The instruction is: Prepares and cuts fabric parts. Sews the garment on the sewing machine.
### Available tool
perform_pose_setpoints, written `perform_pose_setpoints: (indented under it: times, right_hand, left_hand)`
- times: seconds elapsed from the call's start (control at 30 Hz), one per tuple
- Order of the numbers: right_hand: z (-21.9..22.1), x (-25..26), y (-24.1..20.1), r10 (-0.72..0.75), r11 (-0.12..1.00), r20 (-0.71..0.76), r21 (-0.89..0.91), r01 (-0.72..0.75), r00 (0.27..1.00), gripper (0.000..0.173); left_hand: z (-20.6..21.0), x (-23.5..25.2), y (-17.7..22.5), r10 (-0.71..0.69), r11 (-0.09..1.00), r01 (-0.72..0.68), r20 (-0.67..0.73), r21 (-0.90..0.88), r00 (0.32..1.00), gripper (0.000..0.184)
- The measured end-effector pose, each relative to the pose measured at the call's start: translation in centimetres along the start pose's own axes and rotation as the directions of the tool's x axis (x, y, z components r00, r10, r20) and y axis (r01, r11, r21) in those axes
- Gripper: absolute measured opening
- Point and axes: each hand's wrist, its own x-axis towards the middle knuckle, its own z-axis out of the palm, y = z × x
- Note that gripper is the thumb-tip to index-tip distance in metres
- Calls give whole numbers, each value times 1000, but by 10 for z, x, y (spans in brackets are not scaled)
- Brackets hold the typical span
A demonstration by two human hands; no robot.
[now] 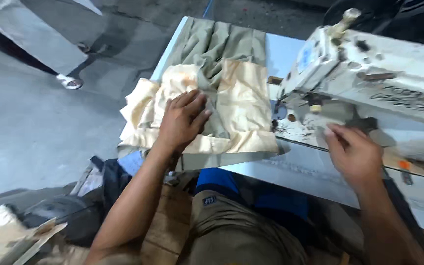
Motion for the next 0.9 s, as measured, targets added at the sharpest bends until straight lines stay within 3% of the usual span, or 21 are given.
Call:
perform_pose_setpoints:
  times: [0.1, 0.17, 0.3, 0.37, 0.47, 0.53, 0.6, 0.7, 0.83, 0.9]
  right_hand:
    - [53, 57, -25, 94, 974, 245, 179, -140, 965, 36]
    - [70, 74, -29, 110, 969, 304, 181, -170, 946, 37]
    - [50, 56, -32, 83, 993, 306, -103, -54, 948, 40]
    - [31, 32, -61, -25, 992, 244, -117, 55, 969, 41]
    - [48, -2, -124, -336, 931, 51, 173, 323, 941, 28]
    - [72, -8, -152, -444, 868, 49, 272, 416, 895, 38]
    - [90, -4, -157, -510, 834, 101, 299, 463, 854, 41]
    - [104, -9, -148, -589, 764, 57, 366, 532, 806, 16]
    - [109, -21, -140, -663, 713, 60, 351, 606, 746, 12]
    - [109, -20, -139, -674, 705, 53, 344, 620, 737, 11]
  left_hand:
    - [-37, -17, 20, -30, 1000, 30, -139, -5, 990, 36]
    - [-61, -44, 26, -9, 1000, 11, -184, 5, 983, 26]
    - [-68, -100, 22, 49, 998, -56, -160, -37, 986, 23]
    - [-52, -102, 29, 108, 991, -118, -147, -58, 983, 25]
    - [-29, -77, 38, 221, 975, -221, -29, -29, 975, 33]
    - [-19, -64, 35, 275, 961, -274, 16, -42, 961, 31]
    - [-14, -68, 30, 314, 949, -315, -18, -37, 949, 21]
    - [-3, -96, 26, 366, 929, -370, -129, -3, 921, 18]
    - [10, -119, 24, 403, 915, -395, -231, 79, 886, 16]
    - [8, -116, 21, 374, 926, -377, -237, 35, 897, 19]
